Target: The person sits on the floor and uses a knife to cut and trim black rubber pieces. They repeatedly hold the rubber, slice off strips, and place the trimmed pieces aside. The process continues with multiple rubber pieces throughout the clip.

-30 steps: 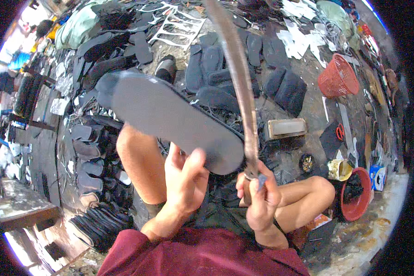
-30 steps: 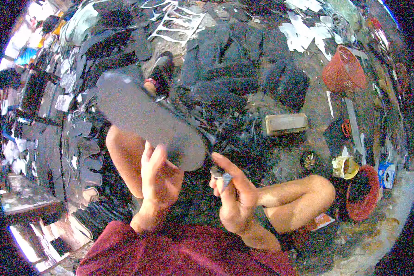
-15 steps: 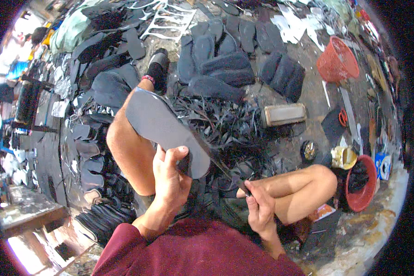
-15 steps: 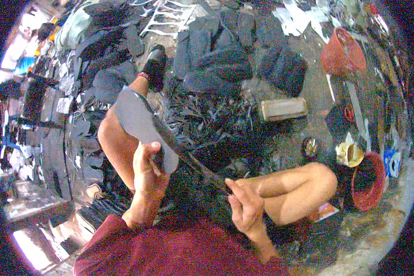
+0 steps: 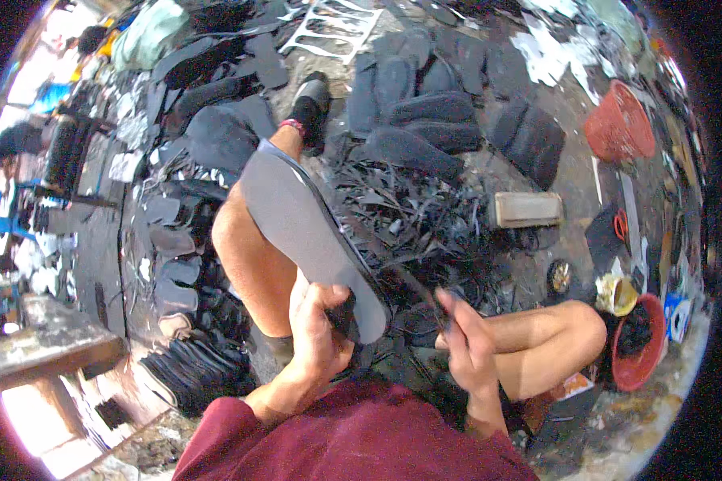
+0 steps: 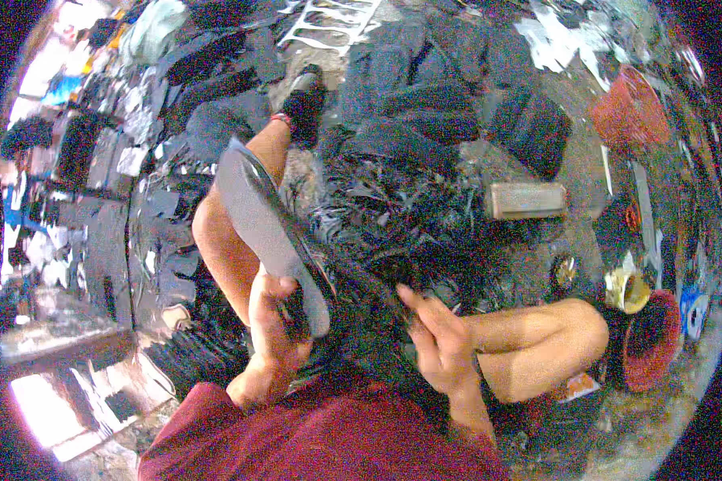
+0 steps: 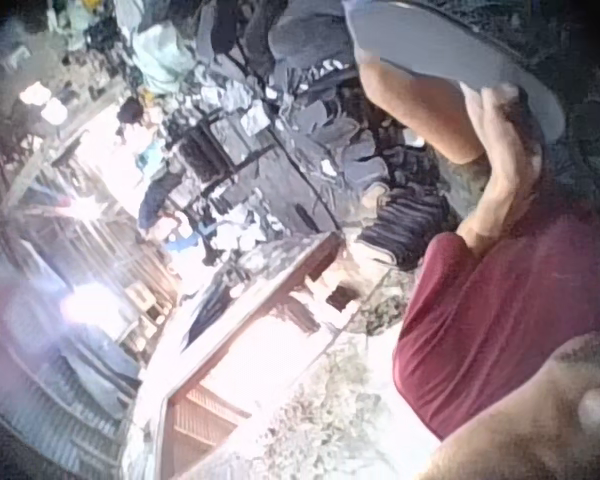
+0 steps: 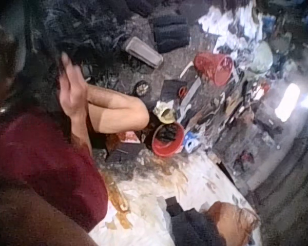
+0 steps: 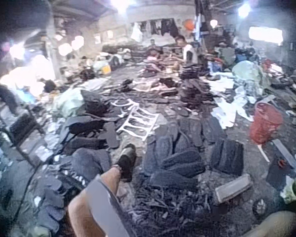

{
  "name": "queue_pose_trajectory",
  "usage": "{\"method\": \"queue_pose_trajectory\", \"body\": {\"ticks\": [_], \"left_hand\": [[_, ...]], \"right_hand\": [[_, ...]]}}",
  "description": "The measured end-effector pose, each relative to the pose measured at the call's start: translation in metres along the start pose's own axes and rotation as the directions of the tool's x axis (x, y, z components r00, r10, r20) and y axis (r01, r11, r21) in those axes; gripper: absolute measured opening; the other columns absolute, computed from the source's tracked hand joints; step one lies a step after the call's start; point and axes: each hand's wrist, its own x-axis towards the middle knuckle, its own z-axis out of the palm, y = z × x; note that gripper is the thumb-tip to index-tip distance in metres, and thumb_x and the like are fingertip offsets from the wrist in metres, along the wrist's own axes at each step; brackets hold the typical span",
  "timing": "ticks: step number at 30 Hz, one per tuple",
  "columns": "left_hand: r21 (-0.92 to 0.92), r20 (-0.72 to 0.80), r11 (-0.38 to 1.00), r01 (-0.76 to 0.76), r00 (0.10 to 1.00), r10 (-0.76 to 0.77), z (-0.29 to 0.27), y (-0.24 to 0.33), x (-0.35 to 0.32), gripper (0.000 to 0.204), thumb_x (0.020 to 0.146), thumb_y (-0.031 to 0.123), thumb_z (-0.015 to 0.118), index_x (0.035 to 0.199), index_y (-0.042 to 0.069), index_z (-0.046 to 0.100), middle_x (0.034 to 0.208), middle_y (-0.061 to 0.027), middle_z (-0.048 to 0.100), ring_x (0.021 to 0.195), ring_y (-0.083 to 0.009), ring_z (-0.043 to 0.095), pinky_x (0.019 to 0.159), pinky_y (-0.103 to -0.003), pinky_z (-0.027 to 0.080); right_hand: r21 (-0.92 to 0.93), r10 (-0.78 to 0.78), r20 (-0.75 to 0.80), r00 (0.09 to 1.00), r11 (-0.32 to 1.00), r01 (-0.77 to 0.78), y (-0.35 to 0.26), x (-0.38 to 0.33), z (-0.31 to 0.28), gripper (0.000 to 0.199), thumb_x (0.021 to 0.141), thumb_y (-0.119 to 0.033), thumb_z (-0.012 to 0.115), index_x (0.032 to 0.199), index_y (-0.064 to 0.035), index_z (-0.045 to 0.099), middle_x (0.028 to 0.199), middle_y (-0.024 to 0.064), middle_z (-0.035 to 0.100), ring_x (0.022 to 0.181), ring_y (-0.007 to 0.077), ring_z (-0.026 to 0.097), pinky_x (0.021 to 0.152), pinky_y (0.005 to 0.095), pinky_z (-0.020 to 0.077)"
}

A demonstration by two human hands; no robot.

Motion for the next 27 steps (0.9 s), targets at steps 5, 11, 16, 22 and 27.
{"method": "queue_pose_trajectory", "body": {"ticks": [5, 11, 16, 22, 27], "left_hand": [[0.003, -0.141, 0.995, -0.103, 0.985, 0.102, 0.014, 0.018, 0.015, 0.040, 0.079, 0.019, 0.055, 0.117, 0.008, 0.053, 0.092, -0.0077, 0.063, 0.083, -0.0237, 0.062, 0.076, -0.035, 0.052], [-0.039, -0.107, 0.999, -0.037, 0.994, 0.032, -0.004, 0.005, 0.028, 0.040, 0.079, 0.022, 0.055, 0.116, 0.007, 0.053, 0.097, -0.0080, 0.064, 0.085, -0.0235, 0.064, 0.076, -0.037, 0.054], [0.003, -0.131, 0.999, -0.052, 0.990, 0.052, 0.002, 0.001, 0.028, 0.043, 0.078, 0.023, 0.056, 0.118, 0.007, 0.053, 0.098, -0.0091, 0.064, 0.086, -0.0256, 0.064, 0.079, -0.038, 0.054], [0.089, -0.039, 0.994, -0.067, 0.997, 0.071, -0.002, -0.014, 0.020, 0.049, 0.072, 0.019, 0.055, 0.120, 0.006, 0.051, 0.102, -0.0101, 0.062, 0.093, -0.0270, 0.062, 0.085, -0.039, 0.052], [0.117, -0.024, 0.991, -0.071, 0.997, 0.074, 0.006, -0.010, 0.010, 0.055, 0.069, 0.013, 0.053, 0.123, 0.004, 0.050, 0.104, -0.0104, 0.062, 0.096, -0.0276, 0.062, 0.087, -0.038, 0.052]], "right_hand": [[-0.228, -0.040, 0.038, 0.998, 0.973, 0.048, -0.004, -0.064, -0.031, 0.027, 0.095, -0.011, 0.052, 0.115, 0.0053, 0.063, 0.085, 0.0141, 0.061, 0.077, 0.0296, 0.061, 0.074, 0.0375, 0.0489], [-0.216, 0.013, 0.033, 0.999, 0.976, -0.006, -0.006, -0.074, -0.040, 0.029, 0.091, -0.008, 0.056, 0.117, 0.0005, 0.064, 0.083, 0.0163, 0.061, 0.073, 0.0336, 0.058, 0.068, 0.0415, 0.0467], [-0.190, 0.032, 0.041, 0.999, 0.982, -0.023, -0.004, -0.078, -0.043, 0.033, 0.089, -0.004, 0.058, 0.121, -0.0035, 0.065, 0.082, 0.0163, 0.061, 0.070, 0.0353, 0.057, 0.067, 0.0444, 0.0471], [-0.156, -0.024, 0.042, 0.999, 0.987, 0.031, 0.003, -0.012, -0.006, 0.043, 0.090, -0.004, 0.060, 0.131, -0.0137, 0.061, 0.080, 0.0118, 0.059, 0.067, 0.0320, 0.059, 0.063, 0.0411, 0.0493], [-0.146, -0.041, -0.061, 0.997, 0.989, 0.032, -0.003, 0.063, 0.057, 0.037, 0.094, -0.006, 0.057, 0.131, -0.0105, 0.061, 0.086, 0.0115, 0.062, 0.074, 0.0271, 0.062, 0.069, 0.0350, 0.0498]]}}
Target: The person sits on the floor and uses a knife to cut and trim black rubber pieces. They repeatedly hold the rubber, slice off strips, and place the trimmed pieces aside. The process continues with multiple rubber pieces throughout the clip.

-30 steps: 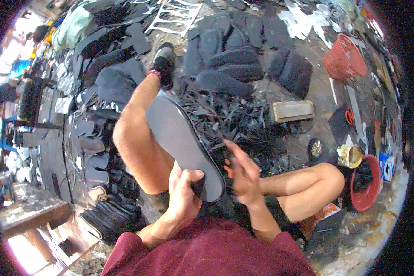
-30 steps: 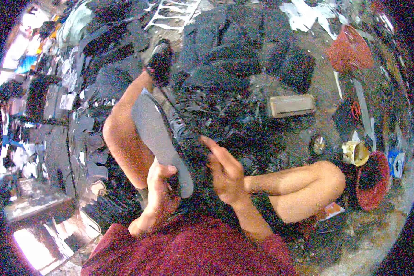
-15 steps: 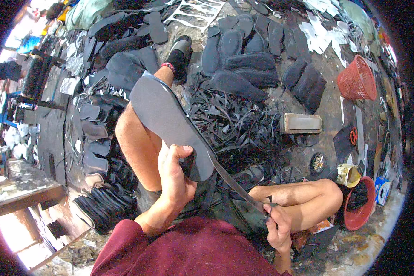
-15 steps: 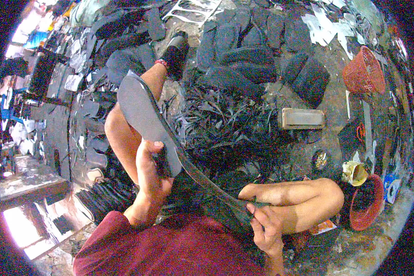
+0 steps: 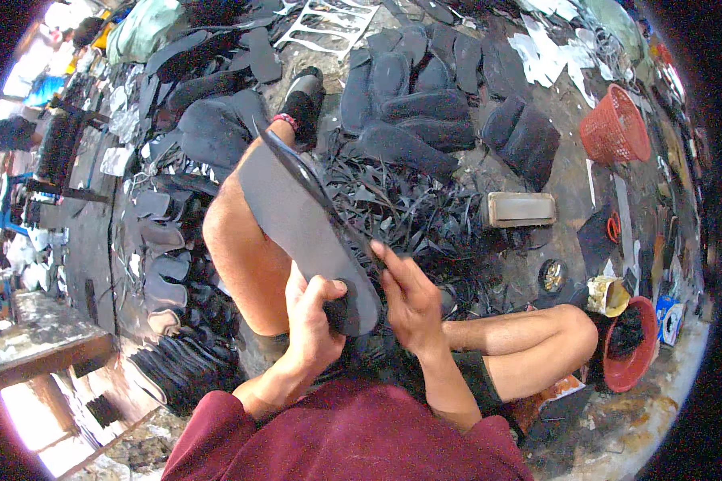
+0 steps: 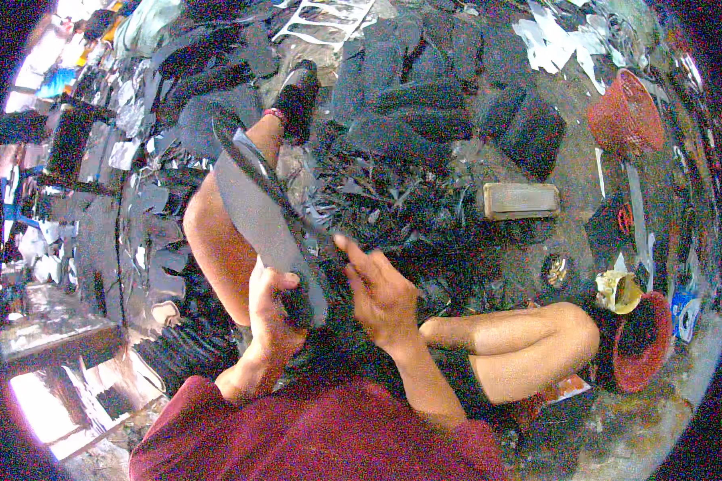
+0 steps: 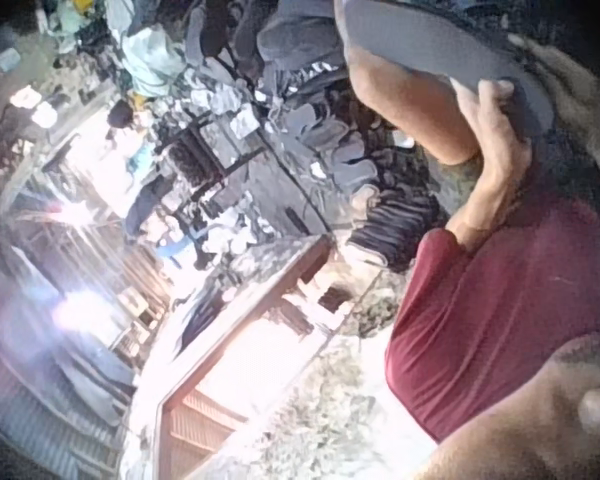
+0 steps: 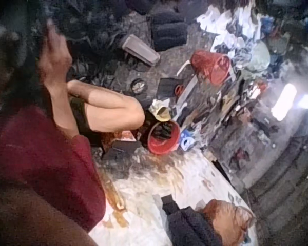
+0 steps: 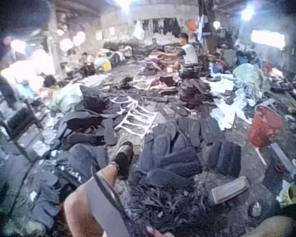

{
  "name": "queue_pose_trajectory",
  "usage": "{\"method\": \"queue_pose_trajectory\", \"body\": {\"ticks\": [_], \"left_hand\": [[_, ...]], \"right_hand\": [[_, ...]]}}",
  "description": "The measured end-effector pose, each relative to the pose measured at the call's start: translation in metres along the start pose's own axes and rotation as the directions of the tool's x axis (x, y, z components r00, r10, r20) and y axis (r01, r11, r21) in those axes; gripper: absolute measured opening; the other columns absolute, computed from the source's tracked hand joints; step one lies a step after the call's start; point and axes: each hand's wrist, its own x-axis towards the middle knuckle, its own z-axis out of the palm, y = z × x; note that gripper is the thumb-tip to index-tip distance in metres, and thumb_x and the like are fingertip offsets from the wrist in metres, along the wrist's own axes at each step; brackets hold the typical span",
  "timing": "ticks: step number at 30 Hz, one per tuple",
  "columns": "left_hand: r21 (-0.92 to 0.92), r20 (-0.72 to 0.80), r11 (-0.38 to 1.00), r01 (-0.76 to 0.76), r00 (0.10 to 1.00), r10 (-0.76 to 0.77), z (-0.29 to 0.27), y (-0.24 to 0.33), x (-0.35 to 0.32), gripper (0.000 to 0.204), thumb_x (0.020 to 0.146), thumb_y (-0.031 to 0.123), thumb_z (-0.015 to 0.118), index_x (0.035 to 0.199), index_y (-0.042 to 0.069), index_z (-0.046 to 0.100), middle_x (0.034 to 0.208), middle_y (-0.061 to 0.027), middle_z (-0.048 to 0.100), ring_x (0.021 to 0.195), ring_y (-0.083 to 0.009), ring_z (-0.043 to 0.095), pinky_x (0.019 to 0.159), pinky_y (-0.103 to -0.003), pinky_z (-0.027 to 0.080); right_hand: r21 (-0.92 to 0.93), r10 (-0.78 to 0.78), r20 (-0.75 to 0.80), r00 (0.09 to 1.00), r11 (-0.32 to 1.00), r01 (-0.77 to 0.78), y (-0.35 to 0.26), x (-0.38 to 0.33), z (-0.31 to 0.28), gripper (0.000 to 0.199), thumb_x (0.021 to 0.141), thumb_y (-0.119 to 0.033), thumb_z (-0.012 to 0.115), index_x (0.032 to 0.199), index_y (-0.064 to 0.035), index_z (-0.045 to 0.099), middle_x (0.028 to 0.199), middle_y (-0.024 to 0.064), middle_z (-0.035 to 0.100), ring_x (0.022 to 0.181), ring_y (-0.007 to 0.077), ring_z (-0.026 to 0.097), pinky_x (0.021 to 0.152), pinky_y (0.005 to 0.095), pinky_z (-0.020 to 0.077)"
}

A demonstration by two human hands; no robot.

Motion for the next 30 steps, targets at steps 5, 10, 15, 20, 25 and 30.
{"method": "queue_pose_trajectory", "body": {"ticks": [5, 10, 15, 20, 25, 30], "left_hand": [[0.135, 0.051, 0.990, -0.048, 0.998, 0.042, -0.020, -0.005, 0.000, 0.062, 0.068, 0.004, 0.051, 0.129, 0.003, 0.046, 0.108, -0.0080, 0.059, 0.096, -0.0197, 0.060, 0.084, -0.031, 0.051], [0.512, 0.146, 0.845, -0.156, 0.985, 0.093, -0.046, -0.007, 0.001, 0.071, 0.068, 0.003, 0.059, 0.136, 0.001, 0.041, 0.112, -0.0086, 0.057, 0.103, -0.0187, 0.056, 0.091, -0.031, 0.047], [-0.027, 0.156, 0.963, -0.269, 0.950, 0.270, -0.042, 0.035, -0.001, 0.071, 0.081, 0.035, 0.072, 0.136, -0.001, 0.047, 0.126, -0.0138, 0.060, 0.117, -0.0268, 0.058, 0.101, -0.039, 0.044], [0.053, 0.217, 0.988, 0.148, 0.964, -0.156, -0.065, 0.049, -0.003, 0.046, 0.083, 0.026, 0.068, 0.119, -0.001, 0.060, 0.113, -0.0117, 0.067, 0.101, -0.0247, 0.065, 0.090, -0.036, 0.050], [0.136, 0.227, 0.985, 0.103, 0.965, -0.132, -0.059, 0.051, -0.018, 0.043, 0.087, 0.032, 0.074, 0.114, 0.001, 0.062, 0.105, -0.0077, 0.068, 0.094, -0.0164, 0.064, 0.085, -0.032, 0.051], [0.272, 0.285, 0.961, -0.060, 0.958, -0.020, -0.065, 0.051, -0.035, 0.033, 0.086, 0.021, 0.076, 0.110, 0.002, 0.065, 0.102, -0.0058, 0.069, 0.094, -0.0154, 0.063, 0.086, -0.033, 0.050]], "right_hand": [[-0.016, -0.152, -0.008, 0.988, 0.988, 0.152, -0.018, 0.059, 0.010, 0.032, 0.098, -0.009, 0.053, 0.129, -0.0056, 0.061, 0.119, 0.0169, 0.067, 0.106, 0.0304, 0.067, 0.087, 0.0353, 0.0522], [0.022, -0.192, 0.060, 0.979, 0.981, 0.191, -0.034, 0.096, 0.007, 0.033, 0.101, -0.012, 0.049, 0.130, -0.0030, 0.060, 0.124, 0.0180, 0.065, 0.113, 0.0321, 0.064, 0.094, 0.0357, 0.0492], [0.282, -0.216, 0.068, 0.974, 0.941, 0.188, -0.055, 0.034, -0.008, 0.041, 0.094, -0.007, 0.056, 0.135, -0.0078, 0.058, 0.093, 0.0153, 0.065, 0.080, 0.0320, 0.065, 0.072, 0.0374, 0.0513], [0.138, -0.135, 0.134, 0.982, 0.984, 0.116, -0.016, -0.033, -0.022, 0.045, 0.085, -0.005, 0.065, 0.130, -0.0088, 0.062, 0.092, 0.0116, 0.063, 0.083, 0.0306, 0.061, 0.078, 0.0391, 0.0484], [0.025, -0.136, 0.062, 0.989, 0.991, 0.135, 0.028, -0.093, -0.045, 0.043, 0.084, -0.005, 0.064, 0.126, -0.0112, 0.064, 0.093, 0.0126, 0.062, 0.082, 0.0323, 0.059, 0.077, 0.0425, 0.0485], [-0.062, -0.191, 0.173, 0.966, 0.977, 0.204, 0.003, -0.061, -0.081, 0.047, 0.080, -0.009, 0.068, 0.127, -0.0149, 0.065, 0.086, 0.0105, 0.059, 0.075, 0.0290, 0.059, 0.067, 0.0413, 0.0497]]}}
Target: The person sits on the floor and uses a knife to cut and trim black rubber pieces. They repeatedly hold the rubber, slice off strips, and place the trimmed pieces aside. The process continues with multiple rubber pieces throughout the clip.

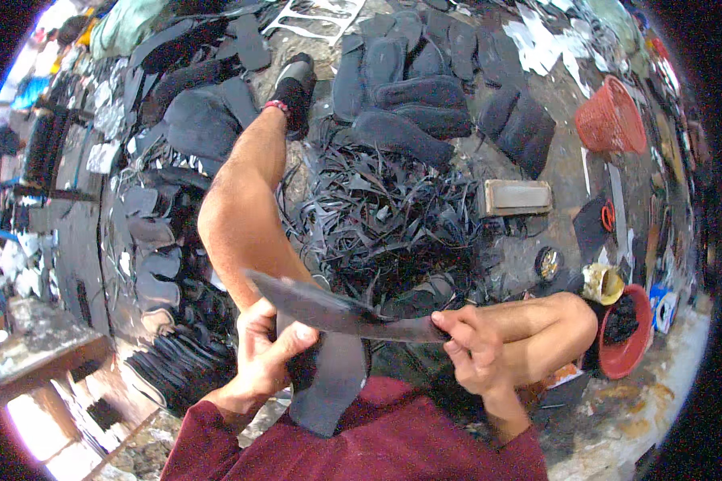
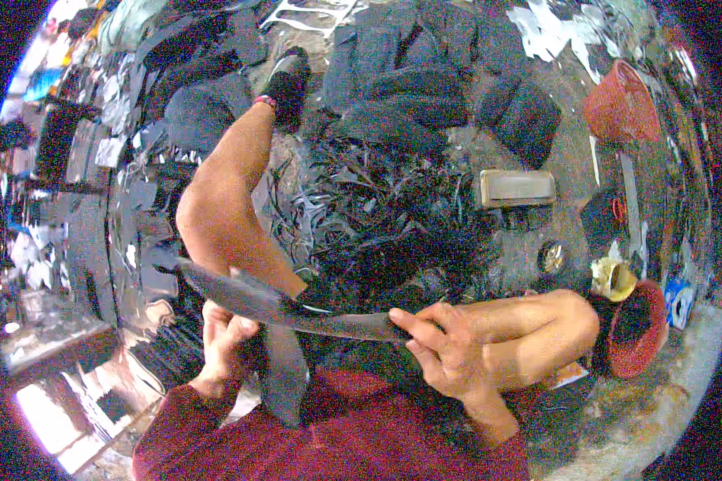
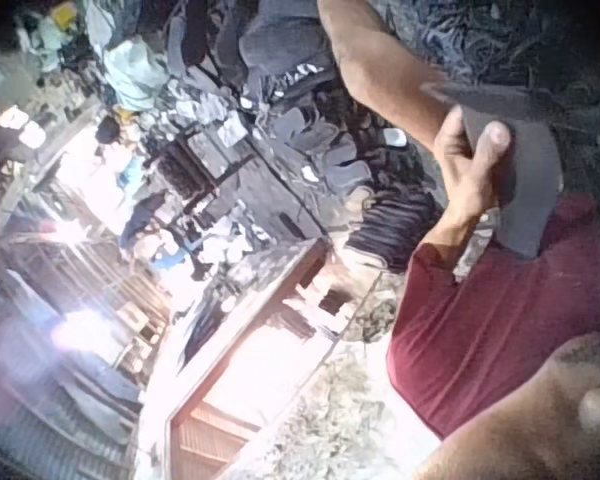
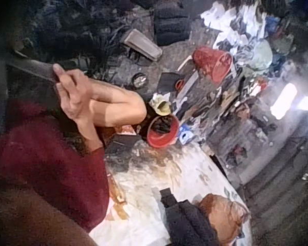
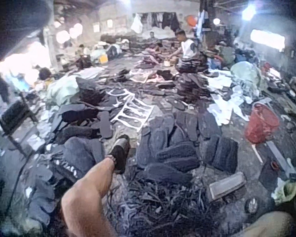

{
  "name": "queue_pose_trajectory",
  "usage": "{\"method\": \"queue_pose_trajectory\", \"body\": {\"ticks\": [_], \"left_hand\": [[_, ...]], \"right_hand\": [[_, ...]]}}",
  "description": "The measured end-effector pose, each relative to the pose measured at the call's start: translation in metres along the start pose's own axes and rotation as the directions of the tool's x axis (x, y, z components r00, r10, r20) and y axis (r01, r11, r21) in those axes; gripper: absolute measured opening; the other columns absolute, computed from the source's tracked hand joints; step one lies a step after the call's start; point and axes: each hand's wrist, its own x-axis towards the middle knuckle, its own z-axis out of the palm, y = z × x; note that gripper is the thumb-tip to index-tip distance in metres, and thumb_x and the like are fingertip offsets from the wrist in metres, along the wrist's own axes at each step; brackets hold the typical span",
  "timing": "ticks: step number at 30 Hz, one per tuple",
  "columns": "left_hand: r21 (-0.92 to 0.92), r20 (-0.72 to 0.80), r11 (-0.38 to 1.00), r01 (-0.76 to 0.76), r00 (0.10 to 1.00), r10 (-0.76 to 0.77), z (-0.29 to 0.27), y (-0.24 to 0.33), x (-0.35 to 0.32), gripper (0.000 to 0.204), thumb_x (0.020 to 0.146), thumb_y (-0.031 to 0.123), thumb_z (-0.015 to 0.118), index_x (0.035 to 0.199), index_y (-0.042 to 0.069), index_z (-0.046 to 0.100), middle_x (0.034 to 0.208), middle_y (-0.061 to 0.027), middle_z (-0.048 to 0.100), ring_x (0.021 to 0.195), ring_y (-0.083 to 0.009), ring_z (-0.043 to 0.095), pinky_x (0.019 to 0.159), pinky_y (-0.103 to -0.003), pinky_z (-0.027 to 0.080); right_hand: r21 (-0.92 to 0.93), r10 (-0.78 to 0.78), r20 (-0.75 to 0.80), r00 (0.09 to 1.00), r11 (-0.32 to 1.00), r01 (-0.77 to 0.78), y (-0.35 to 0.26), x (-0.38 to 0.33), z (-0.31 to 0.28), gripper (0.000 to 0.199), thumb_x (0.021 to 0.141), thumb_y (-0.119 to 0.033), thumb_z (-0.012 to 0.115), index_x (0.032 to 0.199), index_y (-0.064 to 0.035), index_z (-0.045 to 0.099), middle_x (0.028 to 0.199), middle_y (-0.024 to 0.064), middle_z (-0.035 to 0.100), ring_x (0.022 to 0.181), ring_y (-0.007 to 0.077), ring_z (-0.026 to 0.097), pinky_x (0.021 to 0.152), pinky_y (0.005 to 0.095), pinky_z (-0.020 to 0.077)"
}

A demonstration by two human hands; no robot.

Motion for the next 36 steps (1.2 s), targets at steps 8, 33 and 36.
{"method": "queue_pose_trajectory", "body": {"ticks": [8, 33, 36], "left_hand": [[0.254, 0.305, 0.967, 0.033, 0.946, -0.112, 0.037, 0.000, 0.006, 0.027, 0.087, 0.014, 0.077, 0.108, -0.001, 0.069, 0.100, -0.0050, 0.071, 0.089, -0.0097, 0.063, 0.078, -0.026, 0.051], [-0.610, -0.138, 0.790, -0.060, 0.990, -0.032, 0.078, 0.002, 0.070, 0.052, 0.082, 0.009, 0.072, 0.128, 0.003, 0.050, 0.116, -0.0090, 0.062, 0.105, -0.0219, 0.064, 0.095, -0.036, 0.055], [-0.554, -0.165, 0.821, -0.138, 0.985, 0.054, 0.084, 0.010, 0.068, 0.054, 0.079, 0.009, 0.073, 0.128, 0.004, 0.051, 0.114, -0.0079, 0.062, 0.106, -0.0221, 0.064, 0.096, -0.037, 0.055]], "right_hand": [[-0.043, -0.034, 0.190, 0.981, 0.998, 0.043, -0.034, 0.056, -0.045, 0.052, 0.091, -0.016, 0.062, 0.140, -0.0054, 0.049, 0.082, 0.0132, 0.064, 0.062, 0.0273, 0.064, 0.060, 0.0362, 0.0516], [0.043, 0.108, -0.338, 0.935, 0.994, -0.099, 0.023, -0.050, 0.011, 0.034, 0.099, -0.021, 0.051, 0.124, 0.0002, 0.060, 0.094, 0.0166, 0.065, 0.081, 0.0297, 0.061, 0.074, 0.0393, 0.0487], [0.047, 0.127, -0.297, 0.947, 0.992, -0.118, 0.020, -0.049, 0.004, 0.033, 0.101, -0.020, 0.049, 0.122, 0.0021, 0.060, 0.089, 0.0156, 0.064, 0.076, 0.0260, 0.060, 0.071, 0.0368, 0.0481]]}}
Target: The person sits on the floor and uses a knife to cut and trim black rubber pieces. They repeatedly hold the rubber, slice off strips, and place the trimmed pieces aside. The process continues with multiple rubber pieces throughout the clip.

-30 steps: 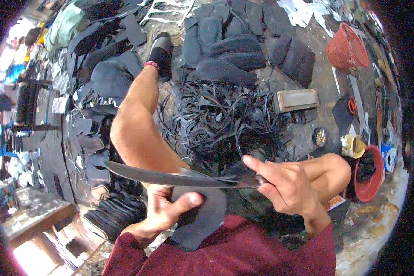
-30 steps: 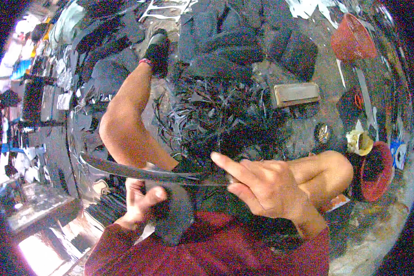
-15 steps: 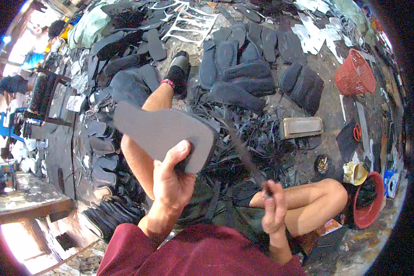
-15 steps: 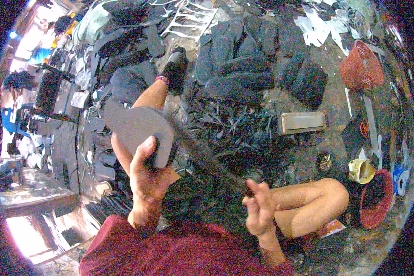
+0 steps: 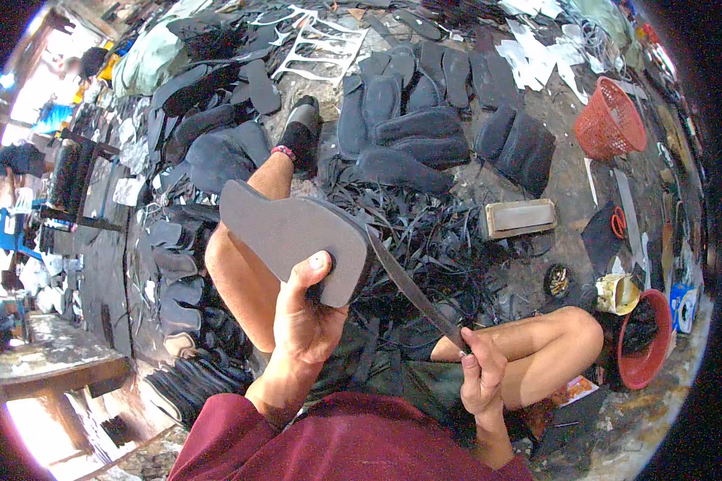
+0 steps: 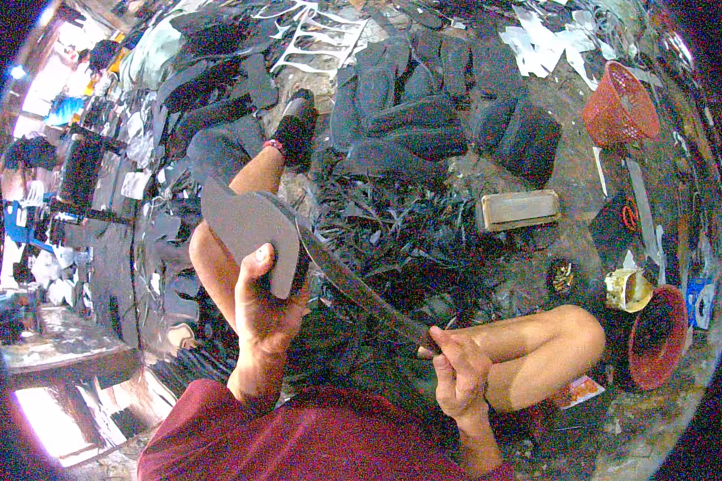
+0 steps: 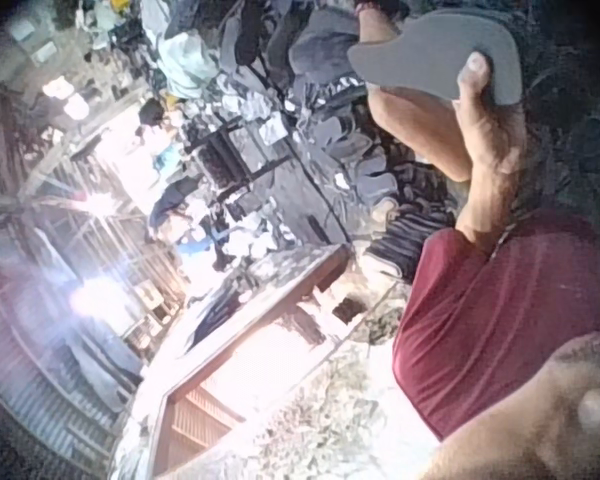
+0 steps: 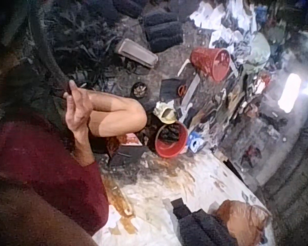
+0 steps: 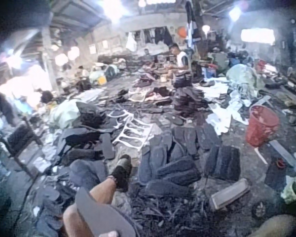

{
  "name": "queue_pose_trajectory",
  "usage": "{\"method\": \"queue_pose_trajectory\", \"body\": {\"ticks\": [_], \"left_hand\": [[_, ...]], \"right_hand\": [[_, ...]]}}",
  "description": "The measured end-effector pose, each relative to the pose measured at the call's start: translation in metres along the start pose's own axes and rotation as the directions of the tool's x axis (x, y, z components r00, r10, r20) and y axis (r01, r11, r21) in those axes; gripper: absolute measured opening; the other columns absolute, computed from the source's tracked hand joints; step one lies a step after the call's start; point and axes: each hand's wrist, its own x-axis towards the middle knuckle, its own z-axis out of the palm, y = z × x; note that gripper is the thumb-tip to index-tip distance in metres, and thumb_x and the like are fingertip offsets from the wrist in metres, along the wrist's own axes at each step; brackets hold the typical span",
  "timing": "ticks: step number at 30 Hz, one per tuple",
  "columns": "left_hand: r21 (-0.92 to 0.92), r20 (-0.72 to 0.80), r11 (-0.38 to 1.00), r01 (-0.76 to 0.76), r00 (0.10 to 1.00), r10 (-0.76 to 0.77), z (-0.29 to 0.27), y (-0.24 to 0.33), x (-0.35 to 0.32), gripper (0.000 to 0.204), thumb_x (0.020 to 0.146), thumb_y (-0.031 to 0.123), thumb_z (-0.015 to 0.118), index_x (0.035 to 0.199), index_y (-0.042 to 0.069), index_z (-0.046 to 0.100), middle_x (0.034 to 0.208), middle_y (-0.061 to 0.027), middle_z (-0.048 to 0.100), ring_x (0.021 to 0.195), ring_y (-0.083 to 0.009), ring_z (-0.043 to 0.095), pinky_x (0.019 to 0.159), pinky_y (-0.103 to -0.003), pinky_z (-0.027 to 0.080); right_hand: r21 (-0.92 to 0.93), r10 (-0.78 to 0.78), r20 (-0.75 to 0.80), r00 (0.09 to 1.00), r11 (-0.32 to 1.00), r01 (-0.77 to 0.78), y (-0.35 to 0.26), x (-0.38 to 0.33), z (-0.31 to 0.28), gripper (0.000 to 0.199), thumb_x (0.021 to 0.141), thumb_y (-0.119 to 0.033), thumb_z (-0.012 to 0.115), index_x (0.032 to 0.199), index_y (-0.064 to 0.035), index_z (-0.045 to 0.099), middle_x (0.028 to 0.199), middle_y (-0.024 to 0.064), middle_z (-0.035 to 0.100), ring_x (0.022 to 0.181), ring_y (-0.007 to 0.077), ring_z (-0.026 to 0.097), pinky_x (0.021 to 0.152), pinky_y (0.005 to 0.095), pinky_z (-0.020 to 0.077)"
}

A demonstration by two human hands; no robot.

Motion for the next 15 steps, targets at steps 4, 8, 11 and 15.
{"method": "queue_pose_trajectory", "body": {"ticks": [4, 8, 11, 15], "left_hand": [[-0.013, -0.017, 0.999, 0.048, 0.999, -0.048, -0.009, 0.004, 0.001, 0.054, 0.077, 0.008, 0.073, 0.127, 0.005, 0.051, 0.111, -0.0073, 0.062, 0.103, -0.0223, 0.064, 0.094, -0.038, 0.055], [0.167, 0.014, 0.986, -0.018, 1.000, 0.016, -0.013, 0.000, -0.003, 0.059, 0.071, 0.013, 0.075, 0.124, 0.002, 0.051, 0.108, -0.0092, 0.062, 0.097, -0.0243, 0.064, 0.087, -0.038, 0.056], [0.320, 0.078, 0.943, 0.095, 0.989, -0.126, -0.048, 0.004, 0.000, 0.068, 0.063, 0.012, 0.081, 0.123, 0.000, 0.050, 0.105, -0.0112, 0.063, 0.098, -0.0260, 0.064, 0.087, -0.040, 0.053], [0.552, 0.019, 0.805, 0.217, 0.962, -0.272, -0.049, -0.002, -0.020, 0.082, 0.050, 0.013, 0.089, 0.122, 0.000, 0.053, 0.109, -0.0120, 0.064, 0.102, -0.0251, 0.063, 0.089, -0.040, 0.051]], "right_hand": [[-0.004, -0.024, 0.028, 0.999, 1.000, 0.024, -0.003, 0.004, -0.005, 0.032, 0.099, -0.019, 0.051, 0.120, 0.0022, 0.062, 0.089, 0.0167, 0.066, 0.077, 0.0289, 0.062, 0.073, 0.0379, 0.0495], [-0.063, -0.055, 0.065, 0.996, 0.996, 0.060, -0.012, 0.015, -0.018, 0.032, 0.097, -0.018, 0.053, 0.119, 0.0023, 0.062, 0.093, 0.0182, 0.067, 0.078, 0.0322, 0.064, 0.074, 0.0395, 0.0505], [-0.129, -0.019, 0.116, 0.993, 0.991, 0.034, -0.031, 0.032, -0.021, 0.036, 0.088, -0.009, 0.061, 0.124, -0.0088, 0.064, 0.080, 0.0122, 0.061, 0.070, 0.0307, 0.061, 0.064, 0.0409, 0.0500], [-0.019, -0.049, 0.169, 0.984, 0.998, 0.053, -0.042, 0.063, 0.002, 0.040, 0.084, -0.001, 0.059, 0.124, -0.0048, 0.064, 0.073, 0.0099, 0.056, 0.062, 0.0257, 0.056, 0.059, 0.0387, 0.0460]]}}
